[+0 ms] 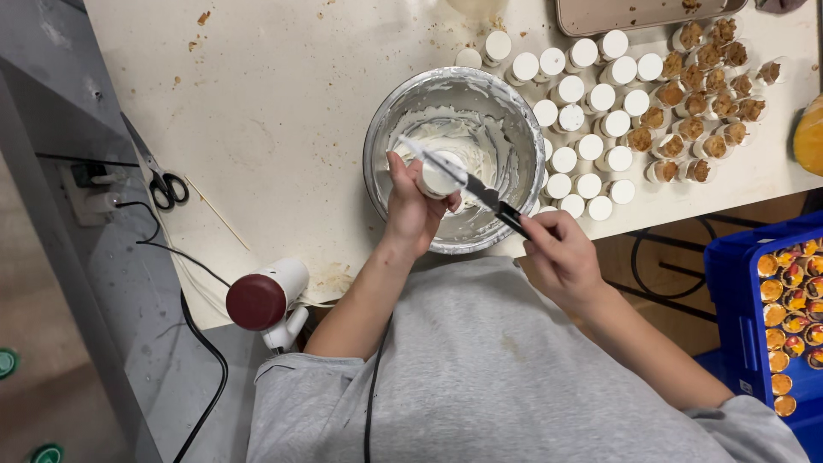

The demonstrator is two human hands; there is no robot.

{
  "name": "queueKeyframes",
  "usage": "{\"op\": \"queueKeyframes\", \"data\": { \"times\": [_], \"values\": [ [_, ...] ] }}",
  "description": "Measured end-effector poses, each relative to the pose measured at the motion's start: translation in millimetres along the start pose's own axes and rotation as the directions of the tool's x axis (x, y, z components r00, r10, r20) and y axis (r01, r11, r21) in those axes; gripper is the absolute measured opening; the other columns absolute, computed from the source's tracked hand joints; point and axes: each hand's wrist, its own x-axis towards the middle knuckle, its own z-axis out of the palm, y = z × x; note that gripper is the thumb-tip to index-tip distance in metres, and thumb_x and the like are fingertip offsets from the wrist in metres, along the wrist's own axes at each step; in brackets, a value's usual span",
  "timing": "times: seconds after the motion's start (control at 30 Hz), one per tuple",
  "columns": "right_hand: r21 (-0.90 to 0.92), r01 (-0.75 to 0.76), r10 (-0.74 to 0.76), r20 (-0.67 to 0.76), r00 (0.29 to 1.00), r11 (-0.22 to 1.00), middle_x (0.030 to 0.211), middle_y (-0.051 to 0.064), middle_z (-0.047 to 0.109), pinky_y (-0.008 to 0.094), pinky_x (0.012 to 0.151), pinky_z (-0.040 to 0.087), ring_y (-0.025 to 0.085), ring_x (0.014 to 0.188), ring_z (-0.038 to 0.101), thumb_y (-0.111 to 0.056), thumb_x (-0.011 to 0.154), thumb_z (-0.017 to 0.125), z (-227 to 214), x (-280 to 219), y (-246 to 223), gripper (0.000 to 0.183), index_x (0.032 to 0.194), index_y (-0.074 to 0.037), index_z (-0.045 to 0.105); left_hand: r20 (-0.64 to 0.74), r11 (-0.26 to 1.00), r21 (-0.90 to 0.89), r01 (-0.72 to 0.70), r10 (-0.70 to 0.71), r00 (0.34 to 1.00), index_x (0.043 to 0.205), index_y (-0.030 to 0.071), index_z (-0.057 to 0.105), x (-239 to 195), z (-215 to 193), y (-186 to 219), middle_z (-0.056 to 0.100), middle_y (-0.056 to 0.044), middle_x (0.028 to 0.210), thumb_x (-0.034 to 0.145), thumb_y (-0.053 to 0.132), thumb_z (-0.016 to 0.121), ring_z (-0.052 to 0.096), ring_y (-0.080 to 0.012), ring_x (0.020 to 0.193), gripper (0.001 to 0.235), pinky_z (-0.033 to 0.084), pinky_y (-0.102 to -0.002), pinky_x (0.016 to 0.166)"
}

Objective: The person fills small paper cups with a white creamy mixture using a metal spatula. They scoop the mixture from a large metal bowl and carefully place it into each cup, then smooth the top before moving to the next cup.

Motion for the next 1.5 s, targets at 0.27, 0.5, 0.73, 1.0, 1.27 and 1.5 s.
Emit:
{"op": "queueKeyframes", "data": {
  "times": [0.27, 0.5, 0.73, 1.0, 1.27, 1.5],
  "values": [
    [-0.17, 0.095, -0.075, 0.117, 0.99, 0.981, 0.105, 0.013, 0.063, 0.03, 0.072, 0.05, 0.022, 0.087, 0.062, 0.006, 0.088, 0.065, -25, -14, 11, 0.041, 0.127, -0.004, 0.067, -0.214, 0.983, -0.183, -0.034, -0.006, 0.977, 0.105, -0.001, 0.06, 5, -13, 29, 0.066, -0.01, 0.084, 0.1, 0.071, 0.025, 0.058, -0.0166, 0.063, 0.081, 0.051, -0.033, 0.06],
    [0.081, -0.068, 0.06, 0.101, 0.993, 0.994, 0.1, 0.011, 0.065, 0.027, 0.071, 0.051, 0.017, 0.083, 0.064, 0.009, 0.093, 0.062, -27, 3, 17, 0.04, 0.133, 0.001, 0.063, 0.047, 0.979, 0.181, 0.09, -0.1, 0.994, 0.109, 0.002, 0.061, 3, -21, 22, 0.065, -0.008, 0.08, 0.097, 0.079, 0.017, 0.057, -0.0153, 0.064, 0.089, 0.047, -0.031, 0.059],
    [0.055, -0.004, -0.006, 0.182, 0.983, 0.998, 0.099, 0.011, 0.066, 0.028, 0.067, 0.05, 0.017, 0.078, 0.063, 0.006, 0.091, 0.064, -26, 13, 17, 0.043, 0.133, -0.001, 0.064, 0.106, 0.983, 0.17, 0.069, -0.088, 0.99, 0.113, 0.0, 0.058, -3, -11, 24, 0.064, -0.008, 0.081, 0.103, 0.078, 0.017, 0.057, -0.015, 0.064, 0.089, 0.047, -0.032, 0.059],
    [0.524, -0.223, 0.141, 0.193, 0.971, 0.822, 0.105, 0.01, 0.066, 0.027, 0.07, 0.05, 0.015, 0.081, 0.059, 0.001, 0.102, 0.055, -16, -27, 21, 0.042, 0.143, -0.002, 0.058, -0.049, 0.985, 0.13, 0.115, -0.11, 0.993, 0.124, 0.003, 0.057, 1, -11, 22, 0.068, -0.007, 0.089, 0.099, 0.072, 0.013, 0.062, -0.0128, 0.072, 0.086, 0.053, -0.029, 0.067],
    [0.873, -0.431, 0.555, 0.246, 0.795, 0.23, 0.102, 0.017, 0.063, 0.032, 0.06, 0.05, 0.017, 0.072, 0.055, -0.011, 0.108, 0.042, 4, -52, 34, 0.042, 0.149, -0.002, 0.046, -0.066, 0.973, 0.23, 0.029, -0.014, 0.998, 0.115, 0.003, 0.061, -1, -25, 4, 0.068, -0.008, 0.086, 0.102, 0.069, 0.019, 0.062, -0.0144, 0.067, 0.079, 0.051, -0.03, 0.058],
    [0.528, -0.555, 0.578, 0.142, 0.804, 0.643, 0.102, 0.008, 0.062, 0.028, 0.068, 0.044, 0.015, 0.078, 0.052, -0.008, 0.107, 0.048, 1, -67, 58, 0.038, 0.145, -0.004, 0.052, -0.085, 0.986, 0.161, 0.045, -0.031, 0.996, 0.12, 0.005, 0.063, -13, -19, 4, 0.066, -0.008, 0.095, 0.11, 0.046, 0.031, 0.06, -0.0148, 0.076, 0.054, 0.05, -0.031, 0.062]
  ]
}}
